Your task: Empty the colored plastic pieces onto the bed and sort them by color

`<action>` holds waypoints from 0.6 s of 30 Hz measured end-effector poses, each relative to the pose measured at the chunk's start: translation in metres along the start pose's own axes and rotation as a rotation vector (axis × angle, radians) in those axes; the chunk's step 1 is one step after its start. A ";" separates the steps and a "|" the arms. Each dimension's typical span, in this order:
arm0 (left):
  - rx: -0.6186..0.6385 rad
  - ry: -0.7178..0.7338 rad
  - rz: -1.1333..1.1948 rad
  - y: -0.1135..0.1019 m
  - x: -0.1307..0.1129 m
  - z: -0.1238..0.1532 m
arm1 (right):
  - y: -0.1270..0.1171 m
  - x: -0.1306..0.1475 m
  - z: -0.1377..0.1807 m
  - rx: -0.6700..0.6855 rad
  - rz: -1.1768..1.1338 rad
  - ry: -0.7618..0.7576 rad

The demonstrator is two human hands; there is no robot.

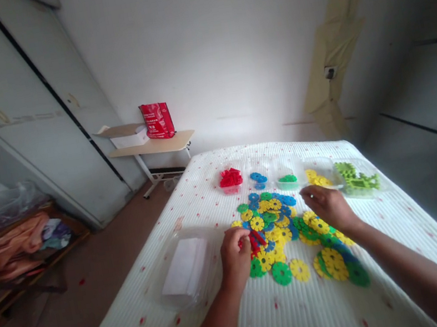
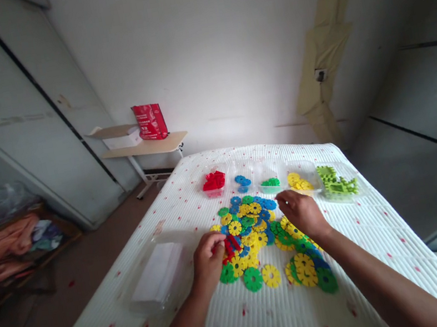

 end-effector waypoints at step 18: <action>0.419 0.104 -0.645 0.035 -0.055 -0.017 | 0.008 -0.058 0.065 -0.172 0.115 -0.130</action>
Point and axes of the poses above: each hand's wrist, its own z-axis away from the middle knuckle, its own y-axis out of the palm, x = y × z, the point moved 6 cm from there along -z, towards the middle knuckle, and after that the axes turned 3 degrees about y, right-handed, at the moved point
